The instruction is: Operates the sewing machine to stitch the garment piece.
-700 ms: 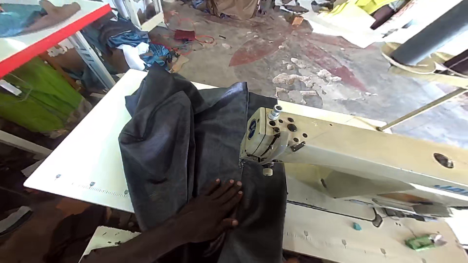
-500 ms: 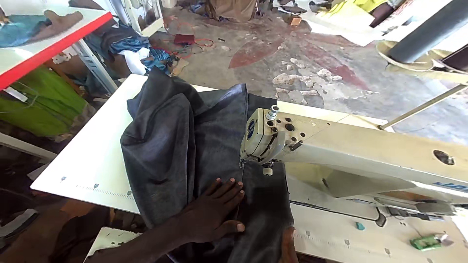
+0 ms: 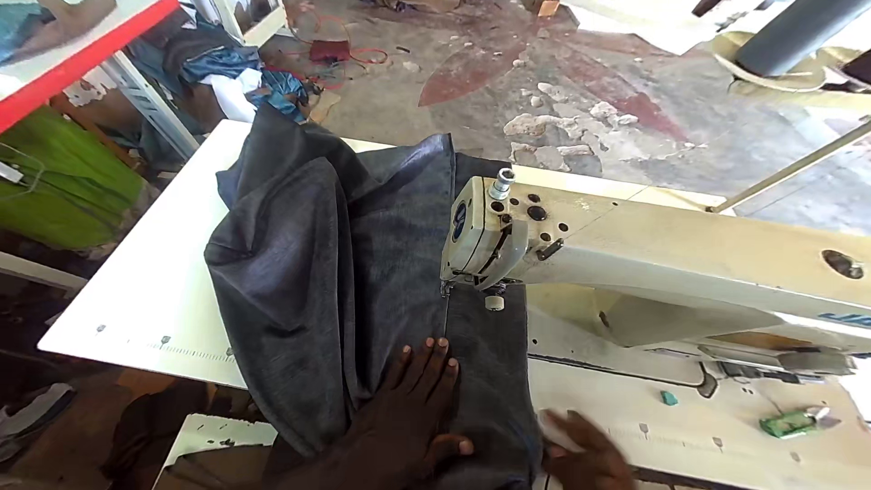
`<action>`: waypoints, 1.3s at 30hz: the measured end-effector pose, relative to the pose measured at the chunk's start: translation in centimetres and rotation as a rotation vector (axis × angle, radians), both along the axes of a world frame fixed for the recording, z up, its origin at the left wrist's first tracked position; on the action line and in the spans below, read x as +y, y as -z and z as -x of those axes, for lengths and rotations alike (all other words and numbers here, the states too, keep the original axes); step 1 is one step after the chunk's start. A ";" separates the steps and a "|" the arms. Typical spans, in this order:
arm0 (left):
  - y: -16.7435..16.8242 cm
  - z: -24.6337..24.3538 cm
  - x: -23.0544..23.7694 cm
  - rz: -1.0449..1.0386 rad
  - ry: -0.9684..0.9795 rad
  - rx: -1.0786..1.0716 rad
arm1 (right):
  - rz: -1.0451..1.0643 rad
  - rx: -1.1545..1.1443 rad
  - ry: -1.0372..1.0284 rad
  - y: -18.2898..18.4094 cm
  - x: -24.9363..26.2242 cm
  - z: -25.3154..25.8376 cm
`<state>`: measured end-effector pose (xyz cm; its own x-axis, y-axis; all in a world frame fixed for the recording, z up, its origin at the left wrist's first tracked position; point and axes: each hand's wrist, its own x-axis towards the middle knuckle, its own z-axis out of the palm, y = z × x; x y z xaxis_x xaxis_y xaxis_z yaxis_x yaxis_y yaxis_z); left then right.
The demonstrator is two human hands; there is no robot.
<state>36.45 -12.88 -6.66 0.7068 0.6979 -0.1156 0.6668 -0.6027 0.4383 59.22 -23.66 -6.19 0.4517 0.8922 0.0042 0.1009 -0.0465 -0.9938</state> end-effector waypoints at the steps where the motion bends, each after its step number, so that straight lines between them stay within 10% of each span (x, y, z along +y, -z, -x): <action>1: -0.5 -0.1 0.2 0.027 -0.007 0.011 | -0.063 -0.171 -0.029 -0.8 0.9 -0.5; 8: -0.9 -0.7 7.7 -0.165 -0.258 -0.251 | -0.009 -0.809 -0.342 1.8 13.1 5.1; 12: 3.0 0.9 8.4 -0.271 -0.127 0.056 | 0.084 -1.265 -0.370 4.4 13.2 3.8; 39: 2.2 0.9 12.7 -0.315 -0.095 0.052 | 0.047 -1.282 -0.416 4.3 15.9 1.3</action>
<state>35.51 -0.20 -8.89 0.6357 0.7675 0.0823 0.7432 -0.6373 0.2038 57.93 -7.75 -10.48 -0.1493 0.9719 0.1818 0.9649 0.1834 -0.1880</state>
